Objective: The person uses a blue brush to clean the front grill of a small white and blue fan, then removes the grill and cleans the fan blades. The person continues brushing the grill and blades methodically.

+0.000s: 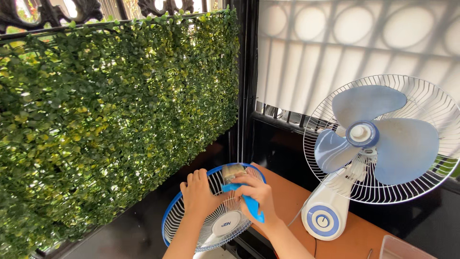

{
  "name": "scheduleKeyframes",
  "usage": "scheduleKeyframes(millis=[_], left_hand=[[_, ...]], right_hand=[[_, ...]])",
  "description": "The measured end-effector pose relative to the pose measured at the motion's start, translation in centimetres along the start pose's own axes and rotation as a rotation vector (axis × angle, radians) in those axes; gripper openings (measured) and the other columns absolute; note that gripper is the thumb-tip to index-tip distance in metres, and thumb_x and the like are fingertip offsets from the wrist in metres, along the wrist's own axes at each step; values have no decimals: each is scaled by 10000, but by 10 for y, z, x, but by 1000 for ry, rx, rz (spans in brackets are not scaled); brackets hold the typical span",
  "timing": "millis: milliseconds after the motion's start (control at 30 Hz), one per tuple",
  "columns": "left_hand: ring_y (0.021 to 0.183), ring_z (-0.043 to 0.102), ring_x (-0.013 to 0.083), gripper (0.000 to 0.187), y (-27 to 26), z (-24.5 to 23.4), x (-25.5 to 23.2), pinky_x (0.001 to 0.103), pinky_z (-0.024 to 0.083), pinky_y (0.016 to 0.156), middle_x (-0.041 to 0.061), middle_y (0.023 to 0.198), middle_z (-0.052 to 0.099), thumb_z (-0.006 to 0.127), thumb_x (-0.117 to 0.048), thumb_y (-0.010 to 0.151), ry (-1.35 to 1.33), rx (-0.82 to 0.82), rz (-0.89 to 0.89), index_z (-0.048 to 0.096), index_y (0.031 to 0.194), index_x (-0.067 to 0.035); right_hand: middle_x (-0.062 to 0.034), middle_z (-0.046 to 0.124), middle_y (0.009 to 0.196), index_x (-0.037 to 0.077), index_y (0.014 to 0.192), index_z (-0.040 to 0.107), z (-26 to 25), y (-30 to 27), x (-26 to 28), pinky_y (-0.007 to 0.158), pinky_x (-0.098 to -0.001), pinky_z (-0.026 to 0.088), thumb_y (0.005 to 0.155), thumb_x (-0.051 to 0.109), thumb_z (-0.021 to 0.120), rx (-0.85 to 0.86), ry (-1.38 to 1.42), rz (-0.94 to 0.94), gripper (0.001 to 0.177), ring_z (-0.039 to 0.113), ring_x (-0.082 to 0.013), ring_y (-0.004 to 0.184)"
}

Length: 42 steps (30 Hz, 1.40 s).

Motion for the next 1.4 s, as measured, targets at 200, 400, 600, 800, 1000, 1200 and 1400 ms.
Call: scheduleKeyframes(millis=[200,400,600,800,1000,1200,1400], left_hand=[[1093,559,282,968,5,2,17,505,395,908,88,1139,623,950,-608,500,-63,-61,-15,534,1184,-63],[1088,572,245,882,5,9,19,470,407,931,52,1090,650,926,-599,525,-65,10,-56,554,1141,-89],[1000,600,243,903,-4,2,26,450,408,900,40,1030,657,950,-584,478,-92,-68,-106,592,1158,-110],[920,614,244,798,-8,-34,29,430,413,883,34,886,667,941,-616,468,-182,-182,-170,623,994,-106],[701,572,194,603,-12,-67,5,394,412,777,38,750,618,943,-513,579,-511,-477,-92,600,833,-87],[587,413,40,381,-18,22,14,226,366,523,-58,639,503,878,-292,774,-1289,-273,-294,571,784,-68],[592,351,45,408,-34,93,28,247,290,529,-51,621,426,842,-292,852,-1314,-223,-321,556,697,-44]], right_hand=[[-111,791,1069,37,686,708,0,-17,-55,869,-322,607,641,-143,657,-49,104,141,193,770,-273,1028],[-122,799,1065,7,652,702,-26,-68,-146,819,-280,558,720,-175,542,-333,126,340,251,754,-237,988],[-136,819,1024,-26,695,731,-38,-138,-220,692,-285,502,745,-141,536,-398,166,867,232,672,-229,784],[-120,798,1059,-29,743,733,-66,-121,-191,818,-251,494,730,-113,551,-558,343,829,201,681,-168,899],[-109,770,1127,-6,799,726,-116,-51,-121,813,-280,508,781,-130,603,-623,243,507,176,664,-200,971],[-128,746,1159,12,812,713,-142,-24,-50,974,-343,528,796,-139,639,-551,-74,179,169,701,-243,1117],[-141,762,1087,12,773,703,-131,-21,-29,1152,-396,458,718,-177,575,-377,-193,23,234,721,-290,1152]])
Point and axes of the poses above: each hand's wrist, its own y-axis towards the middle knuckle, its own z-axis out of the palm, x = y × z, the point moved 10 cm from there along y, towards the middle knuckle
